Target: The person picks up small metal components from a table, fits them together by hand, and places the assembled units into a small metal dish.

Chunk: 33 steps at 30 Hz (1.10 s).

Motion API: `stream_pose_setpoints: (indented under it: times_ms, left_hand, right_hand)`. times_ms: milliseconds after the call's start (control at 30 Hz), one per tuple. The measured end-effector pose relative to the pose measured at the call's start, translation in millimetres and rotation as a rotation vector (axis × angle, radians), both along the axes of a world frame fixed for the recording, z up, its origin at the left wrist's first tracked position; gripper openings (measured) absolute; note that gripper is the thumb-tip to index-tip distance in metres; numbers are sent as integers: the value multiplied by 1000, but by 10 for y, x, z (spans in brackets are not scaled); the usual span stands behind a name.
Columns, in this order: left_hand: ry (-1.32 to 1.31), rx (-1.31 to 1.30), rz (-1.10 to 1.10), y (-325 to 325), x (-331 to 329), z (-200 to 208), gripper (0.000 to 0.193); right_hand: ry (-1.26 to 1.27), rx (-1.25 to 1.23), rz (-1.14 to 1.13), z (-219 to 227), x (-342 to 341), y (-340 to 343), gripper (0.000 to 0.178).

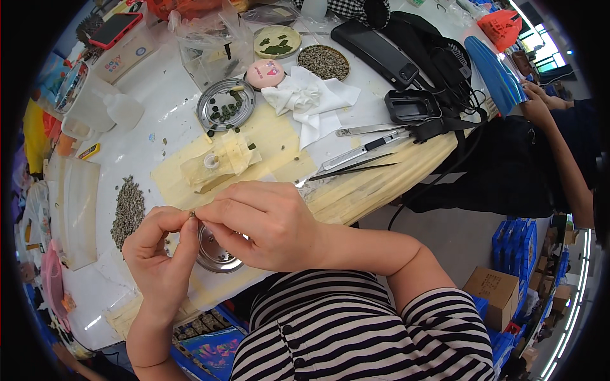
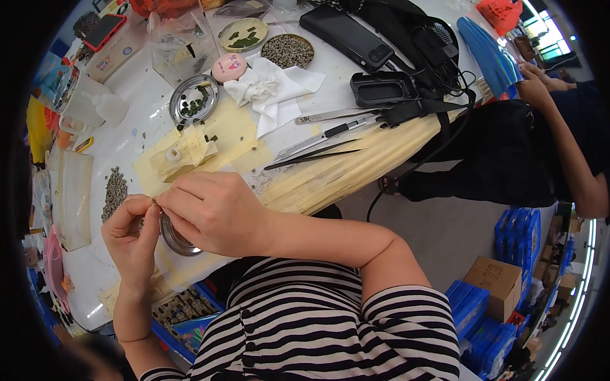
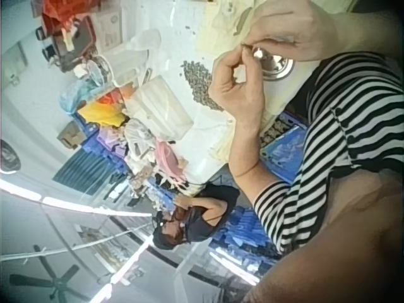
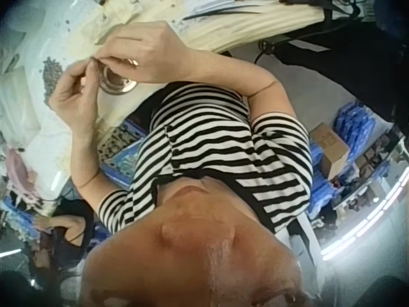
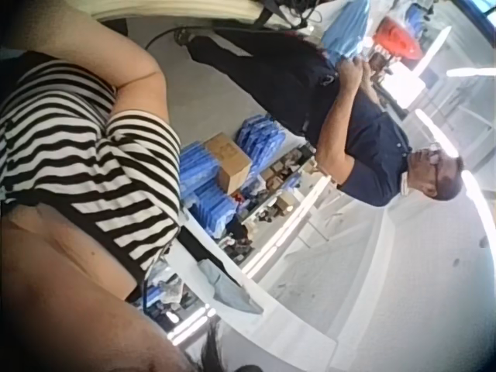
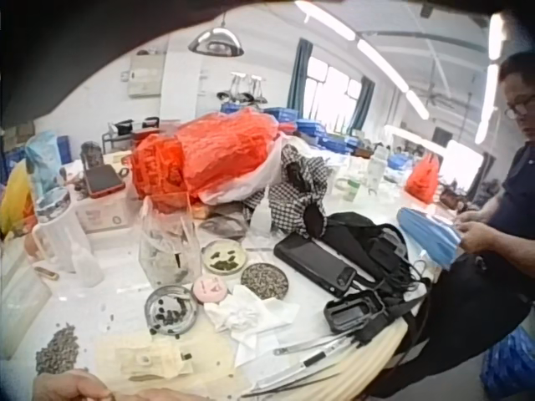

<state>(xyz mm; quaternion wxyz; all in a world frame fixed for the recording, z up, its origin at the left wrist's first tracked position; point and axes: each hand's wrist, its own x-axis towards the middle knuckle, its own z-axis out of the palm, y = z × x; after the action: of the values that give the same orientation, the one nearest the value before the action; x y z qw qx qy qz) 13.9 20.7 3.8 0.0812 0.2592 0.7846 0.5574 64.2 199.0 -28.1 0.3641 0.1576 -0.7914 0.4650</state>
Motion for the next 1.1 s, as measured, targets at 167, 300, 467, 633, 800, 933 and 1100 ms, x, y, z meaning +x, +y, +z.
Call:
stream_pose_setpoints:
  times_ms: [167,300,467,633,800,933,1100]
  left_hand:
    - [-28,3,20,7,5,5,5]
    - [9,-1,-10,8,-2,-13,3]
    - [16,-17,-24,-22,-13,-32,3]
    - [5,16,-31,-1,-7,-21,3]
    - [-45,21,-3,-4,-4,-14,4]
    - [-66,24,12,0,-1,-13,5]
    - [-34,15,-13,6,-5,-27,3]
  right_hand:
    - [-6,3,-5,18,11,12,19]
    - [-3,-7,-4,1,3,8,18]
    - [2,-16,4,6,-4,11,17]
    - [-1,-21,9,13,-5,10,17]
    - [5,-29,6,5,-6,6,17]
    - [-6,-26,9,3,1,16,17]
    - [-3,-27,4,10,4,29,17]
